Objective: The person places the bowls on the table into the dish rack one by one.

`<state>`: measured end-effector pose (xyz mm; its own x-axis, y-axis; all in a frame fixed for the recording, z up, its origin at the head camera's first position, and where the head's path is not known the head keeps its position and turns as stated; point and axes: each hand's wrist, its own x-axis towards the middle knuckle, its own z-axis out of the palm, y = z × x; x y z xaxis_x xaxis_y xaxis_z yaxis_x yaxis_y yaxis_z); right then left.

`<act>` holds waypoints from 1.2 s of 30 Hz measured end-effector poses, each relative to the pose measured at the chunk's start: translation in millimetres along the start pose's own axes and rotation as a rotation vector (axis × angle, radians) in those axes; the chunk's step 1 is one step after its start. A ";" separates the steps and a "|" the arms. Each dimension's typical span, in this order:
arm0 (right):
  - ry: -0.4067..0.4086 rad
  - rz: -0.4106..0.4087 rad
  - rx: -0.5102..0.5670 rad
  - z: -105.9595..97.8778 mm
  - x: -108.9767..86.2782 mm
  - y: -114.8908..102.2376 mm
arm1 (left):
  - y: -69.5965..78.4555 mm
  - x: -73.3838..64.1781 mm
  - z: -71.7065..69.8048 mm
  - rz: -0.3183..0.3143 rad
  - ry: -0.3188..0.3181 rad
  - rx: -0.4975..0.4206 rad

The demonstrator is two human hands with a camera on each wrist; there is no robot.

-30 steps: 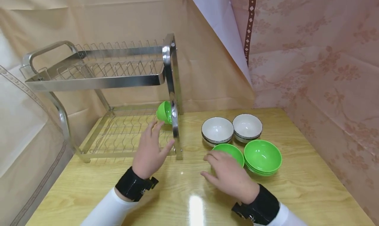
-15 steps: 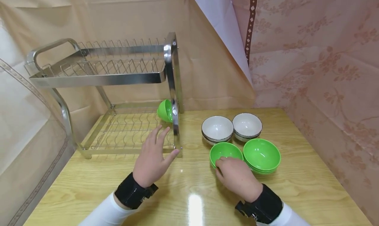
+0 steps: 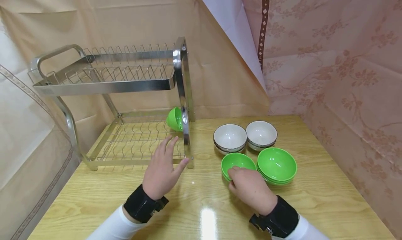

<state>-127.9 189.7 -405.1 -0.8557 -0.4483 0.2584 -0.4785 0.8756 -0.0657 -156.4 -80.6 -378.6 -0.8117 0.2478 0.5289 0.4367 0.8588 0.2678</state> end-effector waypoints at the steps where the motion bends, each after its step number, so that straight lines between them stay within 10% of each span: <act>1: 0.008 0.000 0.004 -0.6 -0.1 -0.4 | -0.5 -0.4 -0.4 -0.003 -0.003 -0.002; 15: 0.113 -0.014 0.037 -18.3 -4.1 -8.1 | 1.3 1.0 -4.0 -0.091 -0.130 -0.305; 27: 0.401 -0.373 0.116 -22.4 -3.6 -37.7 | 12.4 -3.3 18.7 -0.333 -0.545 -1.308; 36: 0.390 -0.446 0.145 -19.8 -5.3 -42.4 | 5.8 -5.6 26.0 -0.438 -0.690 -1.587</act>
<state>-99.2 158.5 -384.6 -0.4443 -0.6432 0.6236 -0.8197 0.5728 0.0067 -159.5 -65.3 -400.9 -0.7773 0.6246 -0.0752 -0.2541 -0.2024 0.9458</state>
